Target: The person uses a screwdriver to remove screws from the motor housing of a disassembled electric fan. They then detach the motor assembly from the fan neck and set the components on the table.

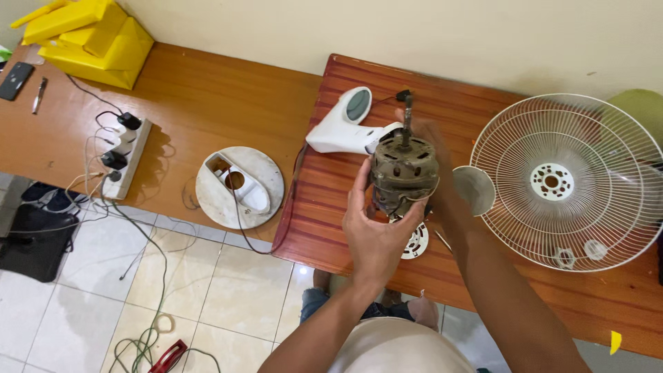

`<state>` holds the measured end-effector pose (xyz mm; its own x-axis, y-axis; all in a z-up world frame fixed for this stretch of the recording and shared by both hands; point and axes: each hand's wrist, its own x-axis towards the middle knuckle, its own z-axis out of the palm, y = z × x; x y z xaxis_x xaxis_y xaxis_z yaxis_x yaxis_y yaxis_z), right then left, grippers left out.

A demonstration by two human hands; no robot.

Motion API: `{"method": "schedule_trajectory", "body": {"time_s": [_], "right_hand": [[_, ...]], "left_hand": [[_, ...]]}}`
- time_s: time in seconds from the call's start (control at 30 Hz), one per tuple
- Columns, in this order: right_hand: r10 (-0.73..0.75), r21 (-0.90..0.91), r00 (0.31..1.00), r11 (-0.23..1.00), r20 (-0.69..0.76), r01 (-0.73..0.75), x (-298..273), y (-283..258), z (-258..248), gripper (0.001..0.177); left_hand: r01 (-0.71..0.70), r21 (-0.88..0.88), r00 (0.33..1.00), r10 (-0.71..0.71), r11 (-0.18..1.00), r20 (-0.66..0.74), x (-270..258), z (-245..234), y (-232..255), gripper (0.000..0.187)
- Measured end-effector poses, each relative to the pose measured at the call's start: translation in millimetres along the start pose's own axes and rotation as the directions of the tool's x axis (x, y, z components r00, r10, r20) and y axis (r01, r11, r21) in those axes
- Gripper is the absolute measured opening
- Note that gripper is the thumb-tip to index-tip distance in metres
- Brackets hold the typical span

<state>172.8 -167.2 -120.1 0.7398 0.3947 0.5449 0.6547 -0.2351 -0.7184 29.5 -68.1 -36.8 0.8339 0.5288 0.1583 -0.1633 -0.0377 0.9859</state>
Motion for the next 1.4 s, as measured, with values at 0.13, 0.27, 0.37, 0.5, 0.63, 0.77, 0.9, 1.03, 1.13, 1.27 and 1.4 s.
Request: {"method": "schedule_trajectory", "body": {"time_s": [0.13, 0.27, 0.37, 0.5, 0.63, 0.77, 0.9, 1.03, 1.13, 1.27, 1.4], "right_hand": [[0.357, -0.019, 0.933, 0.934, 0.033, -0.357, -11, -13, -27, 0.047], [0.739, 0.536, 0.663, 0.514, 0.120, -0.670, -40, -55, -51, 0.062], [0.501, 0.266, 0.849, 0.806, 0.168, -0.528, -51, -74, -49, 0.071], [0.533, 0.076, 0.845, 0.841, 0.046, -0.535, -57, -65, -30, 0.084], [0.603, 0.031, 0.798, 0.797, 0.013, -0.603, -68, -36, -19, 0.090], [0.547, 0.018, 0.837, 0.837, 0.019, -0.548, -76, -2, -11, 0.094], [0.602, -0.087, 0.797, 0.797, 0.037, -0.598, -81, 23, -7, 0.092], [0.605, -0.104, 0.794, 0.795, 0.060, -0.598, -83, 34, -6, 0.084], [0.586, -0.105, 0.808, 0.809, 0.060, -0.579, -86, 35, -3, 0.085], [0.614, -0.124, 0.786, 0.787, 0.064, -0.605, -89, 36, 0, 0.082], [0.627, -0.160, 0.778, 0.772, 0.038, -0.615, -86, 33, 6, 0.080]], "left_hand": [[0.116, -0.184, 0.993, -0.121, 0.976, -0.014, -4, 11, -15, 0.087], [0.086, -0.274, 0.996, -0.093, 0.958, -0.013, -11, 19, -39, 0.088], [0.086, -0.335, 0.995, -0.095, 0.938, -0.012, -16, 31, -62, 0.090], [0.235, -0.033, 0.972, -0.236, 0.971, 0.002, -24, 42, -96, 0.088], [0.085, -0.008, 0.988, -0.083, 0.996, 0.131, -21, 37, -127, 0.095], [0.100, 0.079, 0.964, -0.117, 0.992, 0.238, -14, 32, -147, 0.100], [0.236, 0.265, 0.884, -0.320, 0.935, 0.342, 0, 28, -163, 0.098], [0.088, 0.225, 0.875, -0.183, 0.970, 0.448, 7, 22, -175, 0.097], [0.115, 0.295, 0.840, -0.252, 0.948, 0.480, 7, 18, -182, 0.096], [0.067, 0.353, 0.822, -0.252, 0.933, 0.510, 6, 15, -192, 0.098], [0.054, 0.386, 0.807, -0.268, 0.921, 0.526, 9, 10, -199, 0.102]]}}
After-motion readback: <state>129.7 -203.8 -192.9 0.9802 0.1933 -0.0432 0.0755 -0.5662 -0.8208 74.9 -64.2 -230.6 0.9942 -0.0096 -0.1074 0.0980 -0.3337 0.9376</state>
